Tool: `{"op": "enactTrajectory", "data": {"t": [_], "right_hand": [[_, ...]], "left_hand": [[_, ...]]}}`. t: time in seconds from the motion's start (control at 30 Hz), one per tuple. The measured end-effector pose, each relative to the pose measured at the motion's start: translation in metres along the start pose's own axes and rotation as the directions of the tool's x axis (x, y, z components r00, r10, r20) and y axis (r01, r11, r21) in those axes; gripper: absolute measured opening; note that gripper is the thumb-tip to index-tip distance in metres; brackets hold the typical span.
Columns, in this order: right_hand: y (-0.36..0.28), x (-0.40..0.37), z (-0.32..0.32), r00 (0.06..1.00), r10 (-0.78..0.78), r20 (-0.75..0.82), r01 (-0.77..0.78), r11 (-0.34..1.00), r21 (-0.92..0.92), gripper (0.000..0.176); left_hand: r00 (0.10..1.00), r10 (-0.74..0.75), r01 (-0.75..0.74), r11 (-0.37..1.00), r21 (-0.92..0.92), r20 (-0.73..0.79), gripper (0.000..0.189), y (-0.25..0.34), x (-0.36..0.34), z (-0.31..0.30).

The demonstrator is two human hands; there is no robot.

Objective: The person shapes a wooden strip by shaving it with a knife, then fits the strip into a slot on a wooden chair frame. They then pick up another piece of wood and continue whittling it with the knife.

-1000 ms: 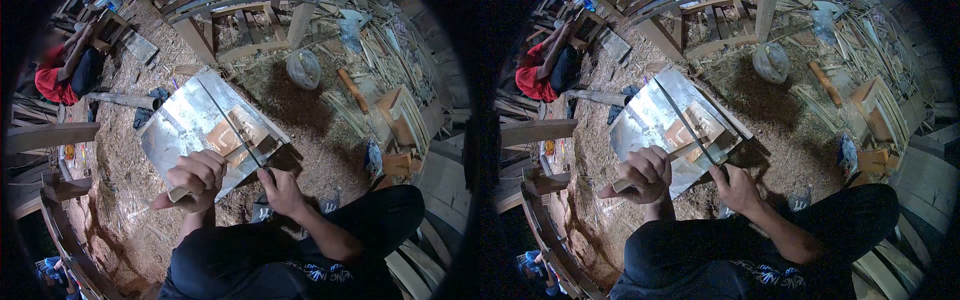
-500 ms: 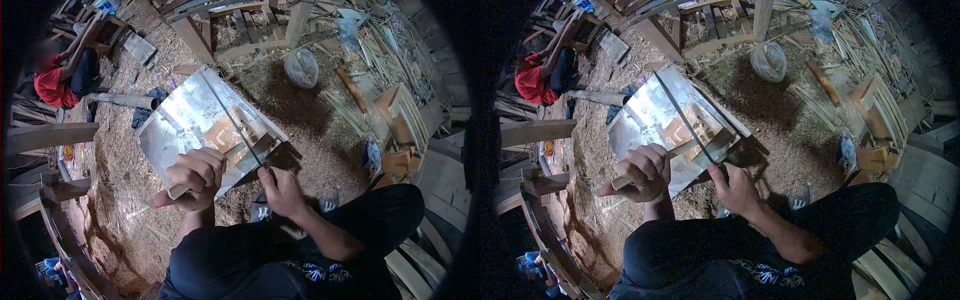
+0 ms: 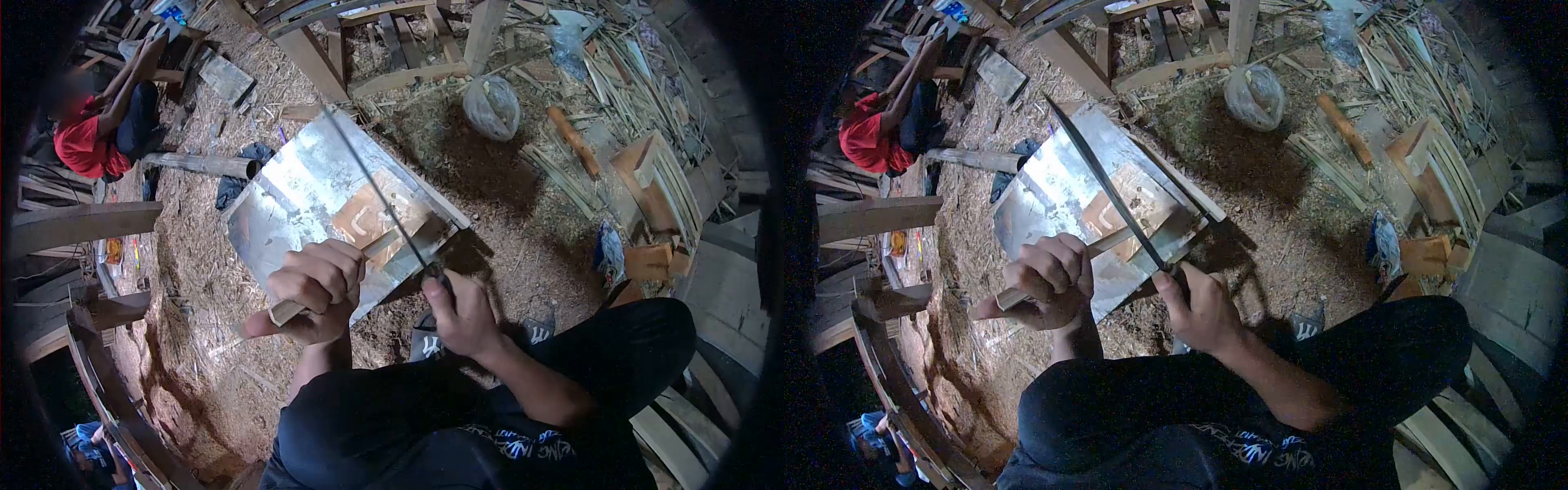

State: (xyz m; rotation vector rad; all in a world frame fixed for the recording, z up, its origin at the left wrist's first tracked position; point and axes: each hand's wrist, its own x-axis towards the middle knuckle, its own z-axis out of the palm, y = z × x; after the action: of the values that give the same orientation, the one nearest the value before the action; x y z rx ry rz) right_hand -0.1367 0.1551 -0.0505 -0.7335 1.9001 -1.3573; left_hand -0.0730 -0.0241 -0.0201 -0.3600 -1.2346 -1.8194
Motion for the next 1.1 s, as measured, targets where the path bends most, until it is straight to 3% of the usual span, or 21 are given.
{"op": "enactTrajectory", "data": {"t": [0.03, 0.1, 0.17, 0.23, 0.4, 0.47, 0.5, 0.57, 0.6, 0.63, 0.7, 0.73, 0.77, 0.83, 0.87, 0.93, 0.97, 1.03, 1.1], "right_hand": [[0.002, -0.001, -0.001, 1.0, 0.004, 0.009, -0.004, 1.0, -0.001, 0.049], [0.005, -0.003, -0.002, 0.971, -0.233, -0.048, 0.237, 0.963, 0.131, 0.046], [0.005, -0.003, 0.002, 0.987, -0.154, -0.045, 0.158, 0.98, 0.119, 0.048], [0.016, 0.008, 0.007, 0.969, 0.22, 0.114, -0.208, 0.973, -0.103, 0.051], [0.008, 0.003, 0.007, 0.973, 0.213, 0.091, -0.206, 0.975, -0.08, 0.053], [-0.002, -0.003, 0.003, 0.999, 0.042, 0.026, -0.043, 0.999, 0.027, 0.05], [-0.005, -0.003, 0.001, 0.998, 0.046, 0.037, -0.047, 0.999, 0.023, 0.05], [-0.01, -0.002, -0.002, 0.985, -0.172, -0.005, 0.172, 0.984, 0.053, 0.05], [-0.004, -0.003, 0.004, 0.997, -0.076, 0.001, 0.076, 0.997, 0.003, 0.053], [0.006, 0.0, 0.007, 0.997, -0.074, -0.006, 0.074, 0.997, 0.007, 0.053], [0.029, 0.009, 0.008, 0.968, 0.247, 0.037, -0.235, 0.952, -0.195, 0.056], [0.034, 0.008, 0.013, 0.993, 0.11, -0.033, -0.114, 0.977, -0.18, 0.056], [0.032, 0.009, 0.011, 0.993, 0.111, -0.035, -0.115, 0.976, -0.186, 0.056], [0.024, 0.009, 0.004, 0.972, 0.22, 0.079, -0.227, 0.97, 0.089, 0.06], [0.015, 0.008, 0.001, 0.972, 0.219, 0.084, -0.226, 0.97, 0.086, 0.06], [-0.003, 0.003, -0.002, 0.997, 0.062, -0.042, -0.059, 0.995, 0.08, 0.052], [0.003, 0.001, -0.001, 0.997, 0.066, -0.037, -0.063, 0.995, 0.082, 0.052], [0.018, -0.003, 0.0, 0.993, -0.116, -0.028, 0.118, 0.988, 0.1, 0.049], [0.017, 0.0, 0.009, 0.99, -0.118, -0.072, 0.122, 0.992, 0.044, 0.05]], "left_hand": [[1.0, 0.011, -0.011, 1.0, -0.005, -0.006, 0.074, -0.001, 0.0, -0.001], [1.0, 0.018, -0.018, 1.0, -0.005, -0.018, 0.074, 0.0, -0.002, 0.0], [1.0, 0.009, -0.01, 1.0, -0.021, -0.006, 0.073, 0.001, -0.001, 0.001], [1.0, 0.012, -0.012, 1.0, -0.017, -0.004, 0.073, 0.001, -0.001, 0.0], [0.998, 0.021, -0.023, 0.999, -0.026, -0.052, 0.074, -0.001, -0.001, 0.003], [0.999, 0.045, -0.045, 0.999, 0.009, -0.025, 0.075, -0.003, 0.0, 0.006], [0.998, 0.046, -0.046, 0.999, 0.014, -0.035, 0.075, -0.002, -0.001, 0.006], [1.0, 0.018, -0.018, 1.0, 0.012, -0.009, 0.076, -0.001, 0.0, 0.006], [1.0, 0.015, -0.015, 1.0, 0.013, -0.007, 0.076, -0.001, 0.0, 0.006], [0.999, 0.019, -0.019, 1.0, 0.007, -0.034, 0.076, -0.001, -0.001, 0.006], [0.998, 0.024, -0.024, 1.0, -0.012, -0.051, 0.076, -0.002, -0.001, 0.006], [0.997, 0.029, -0.029, 1.0, -0.007, -0.066, 0.076, -0.002, -0.003, 0.004], [0.995, 0.032, -0.031, 1.0, 0.004, -0.09, 0.076, -0.002, -0.003, 0.004], [0.996, 0.032, -0.032, 0.999, 0.0, -0.077, 0.076, -0.002, -0.003, 0.004], [0.998, 0.032, -0.033, 0.999, -0.004, -0.059, 0.076, -0.002, -0.001, 0.004], [0.999, 0.025, -0.025, 1.0, -0.002, -0.045, 0.076, -0.001, 0.0, 0.004], [0.999, 0.026, -0.026, 1.0, 0.001, -0.041, 0.076, -0.001, 0.0, 0.004], [0.999, 0.022, -0.022, 1.0, 0.005, -0.036, 0.076, -0.001, -0.002, 0.003], [0.999, 0.025, -0.026, 0.999, -0.025, -0.026, 0.075, -0.001, -0.002, 0.002]]}}
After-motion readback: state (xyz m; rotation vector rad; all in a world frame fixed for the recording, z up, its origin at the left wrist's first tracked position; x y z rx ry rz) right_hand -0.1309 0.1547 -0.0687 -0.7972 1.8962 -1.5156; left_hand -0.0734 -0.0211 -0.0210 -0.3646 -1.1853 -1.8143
